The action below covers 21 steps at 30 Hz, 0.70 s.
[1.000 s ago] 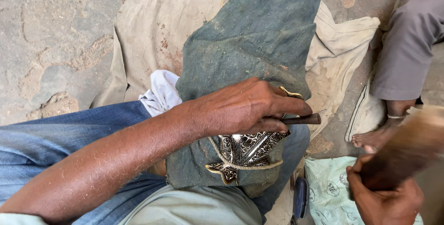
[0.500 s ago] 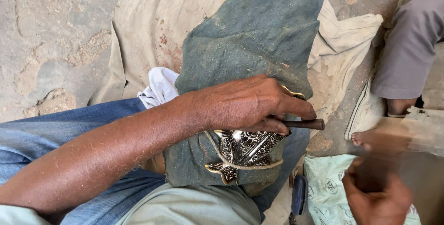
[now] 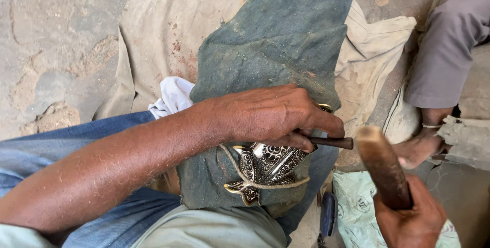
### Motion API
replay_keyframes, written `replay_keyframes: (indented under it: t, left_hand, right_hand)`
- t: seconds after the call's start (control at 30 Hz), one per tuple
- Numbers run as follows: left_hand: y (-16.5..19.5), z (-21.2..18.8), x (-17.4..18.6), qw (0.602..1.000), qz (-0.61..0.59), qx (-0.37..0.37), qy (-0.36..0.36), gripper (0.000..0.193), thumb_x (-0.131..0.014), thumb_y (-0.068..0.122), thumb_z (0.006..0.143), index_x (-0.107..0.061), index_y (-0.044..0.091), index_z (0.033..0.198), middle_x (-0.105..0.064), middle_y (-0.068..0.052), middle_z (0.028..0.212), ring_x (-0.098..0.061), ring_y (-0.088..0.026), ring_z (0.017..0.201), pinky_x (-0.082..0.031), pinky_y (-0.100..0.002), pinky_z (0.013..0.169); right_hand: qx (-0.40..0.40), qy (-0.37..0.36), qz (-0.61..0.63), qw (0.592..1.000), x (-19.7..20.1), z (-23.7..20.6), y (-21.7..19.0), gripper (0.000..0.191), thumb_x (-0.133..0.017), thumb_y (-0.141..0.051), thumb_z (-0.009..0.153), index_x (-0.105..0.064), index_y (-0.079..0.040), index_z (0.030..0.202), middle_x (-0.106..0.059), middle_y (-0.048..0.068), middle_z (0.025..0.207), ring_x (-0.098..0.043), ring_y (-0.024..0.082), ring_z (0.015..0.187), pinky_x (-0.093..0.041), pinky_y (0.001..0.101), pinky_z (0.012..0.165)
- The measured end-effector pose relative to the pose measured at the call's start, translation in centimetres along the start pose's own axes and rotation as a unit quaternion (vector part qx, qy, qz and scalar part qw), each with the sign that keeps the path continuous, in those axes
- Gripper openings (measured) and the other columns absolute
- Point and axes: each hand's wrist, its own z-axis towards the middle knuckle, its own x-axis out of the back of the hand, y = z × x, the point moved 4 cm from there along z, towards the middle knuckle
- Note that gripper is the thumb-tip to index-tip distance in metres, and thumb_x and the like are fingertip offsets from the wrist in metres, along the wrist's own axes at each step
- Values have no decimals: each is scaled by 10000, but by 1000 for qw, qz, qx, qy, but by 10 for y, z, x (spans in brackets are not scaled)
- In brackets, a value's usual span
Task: The person holds a metal chisel against an ornate silver object and repeatedly strikes it with a wooden mallet to create or refine engraved patterns. The object is secured on a cushioned support on the lap.
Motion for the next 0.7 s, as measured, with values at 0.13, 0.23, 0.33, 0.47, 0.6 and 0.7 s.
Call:
replay_keyframes:
  t: [0.13, 0.23, 0.33, 0.47, 0.6, 0.7]
  left_hand:
    - [4, 1, 4, 998, -13, -47, 43, 482, -779, 182, 825, -637, 140, 1284, -785, -37, 1045, -775, -217, 932, -590, -416, 795]
    - [4, 2, 3, 999, 6, -32, 14, 479, -784, 194, 829, -639, 150, 1283, -786, -30, 995, -774, -217, 919, -577, -428, 792]
    - [5, 3, 5, 999, 2, -36, 13, 463, -780, 184, 830, -645, 155, 1272, -788, -23, 1003, -773, -224, 924, -566, -435, 783]
    - [4, 3, 4, 1000, 10, -7, -8, 473, -781, 196, 827, -645, 164, 1278, -786, -34, 960, -772, -231, 904, -562, -440, 790]
    - [9, 3, 7, 996, -18, -80, 33, 508, -776, 166, 824, -639, 147, 1312, -782, -51, 1066, -766, -248, 951, -570, -431, 803]
    - [4, 4, 3, 999, -2, -36, 1, 470, -788, 197, 827, -656, 151, 1275, -791, -29, 1078, -780, -207, 972, -583, -412, 821]
  right_hand:
    - [-7, 12, 34, 999, 1, 1, -12, 222, -788, 81, 822, -666, 15, 997, -708, 93, 912, -701, 137, 837, -581, 295, 771]
    - [72, -30, -127, 989, -3, 1, -24, 284, -805, 113, 761, -686, 35, 1007, -693, 123, 866, -689, 169, 746, -548, 327, 696]
    - [9, 18, 53, 998, 1, 1, -25, 197, -799, 84, 845, -661, 45, 982, -692, 111, 875, -681, 150, 751, -561, 294, 707]
    - [28, 16, -65, 997, -2, 1, -29, 297, -812, 108, 761, -679, 85, 1026, -674, 159, 839, -679, 204, 758, -552, 355, 726]
    - [55, 37, 12, 998, 2, -1, -24, 251, -811, 60, 815, -660, 44, 1016, -709, 120, 923, -704, 151, 862, -584, 295, 834]
    - [89, 15, -45, 995, 2, -5, -16, 388, -809, 99, 723, -657, 102, 1080, -706, 176, 961, -700, 199, 894, -566, 335, 824]
